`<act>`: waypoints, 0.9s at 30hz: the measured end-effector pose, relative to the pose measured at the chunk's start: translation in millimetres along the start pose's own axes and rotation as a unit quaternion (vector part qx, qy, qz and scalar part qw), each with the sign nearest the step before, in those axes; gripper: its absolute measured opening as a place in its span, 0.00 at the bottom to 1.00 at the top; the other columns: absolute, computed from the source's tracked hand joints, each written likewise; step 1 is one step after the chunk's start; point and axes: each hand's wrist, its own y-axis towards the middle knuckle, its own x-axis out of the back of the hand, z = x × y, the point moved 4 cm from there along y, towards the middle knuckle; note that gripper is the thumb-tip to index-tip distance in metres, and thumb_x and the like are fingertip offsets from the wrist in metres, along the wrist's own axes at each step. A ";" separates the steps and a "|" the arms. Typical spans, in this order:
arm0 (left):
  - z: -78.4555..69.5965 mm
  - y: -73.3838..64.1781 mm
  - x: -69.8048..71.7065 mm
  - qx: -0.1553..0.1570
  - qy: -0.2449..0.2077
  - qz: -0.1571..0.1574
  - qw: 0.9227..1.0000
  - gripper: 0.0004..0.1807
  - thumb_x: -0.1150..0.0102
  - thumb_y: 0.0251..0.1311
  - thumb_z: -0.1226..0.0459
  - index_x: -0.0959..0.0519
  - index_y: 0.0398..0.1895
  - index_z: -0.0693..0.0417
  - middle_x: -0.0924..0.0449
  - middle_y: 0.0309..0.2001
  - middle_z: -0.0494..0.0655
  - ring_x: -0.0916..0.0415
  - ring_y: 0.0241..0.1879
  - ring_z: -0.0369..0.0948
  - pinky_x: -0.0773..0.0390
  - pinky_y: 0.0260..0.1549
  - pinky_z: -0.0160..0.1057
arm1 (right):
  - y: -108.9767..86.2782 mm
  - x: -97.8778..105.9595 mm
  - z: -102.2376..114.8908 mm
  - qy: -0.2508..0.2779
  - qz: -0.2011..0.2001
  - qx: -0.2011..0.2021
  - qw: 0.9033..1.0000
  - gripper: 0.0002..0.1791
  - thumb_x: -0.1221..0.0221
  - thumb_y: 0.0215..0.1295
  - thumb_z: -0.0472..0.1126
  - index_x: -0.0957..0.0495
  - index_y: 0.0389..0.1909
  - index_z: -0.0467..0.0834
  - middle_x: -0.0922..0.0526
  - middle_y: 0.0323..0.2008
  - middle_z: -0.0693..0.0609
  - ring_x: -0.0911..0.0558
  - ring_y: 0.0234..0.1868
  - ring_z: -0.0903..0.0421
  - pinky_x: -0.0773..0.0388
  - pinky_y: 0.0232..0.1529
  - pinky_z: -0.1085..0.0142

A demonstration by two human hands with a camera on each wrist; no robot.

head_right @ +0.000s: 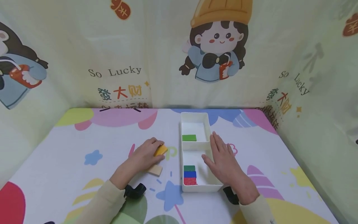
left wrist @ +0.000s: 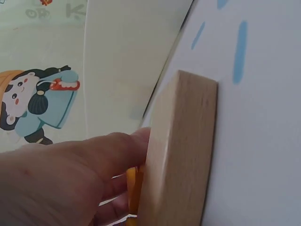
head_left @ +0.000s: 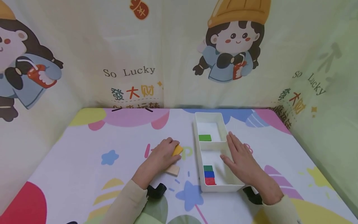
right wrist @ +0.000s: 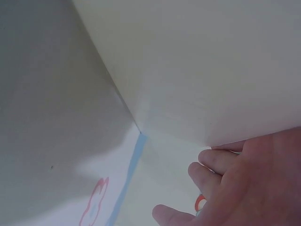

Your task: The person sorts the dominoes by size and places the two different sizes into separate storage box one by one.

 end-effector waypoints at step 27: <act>-12.2 -1.4 -5.9 -0.125 0.083 -0.048 0.988 0.20 0.34 0.61 0.58 0.21 0.55 0.52 0.21 0.48 0.47 0.27 0.47 0.43 0.21 0.49 0.41 | 0.8 -0.8 -0.9 0.009 0.004 -0.004 1.000 0.47 0.49 0.72 0.58 0.61 0.79 0.41 0.59 0.80 0.41 0.53 0.78 0.37 0.57 0.72 0.33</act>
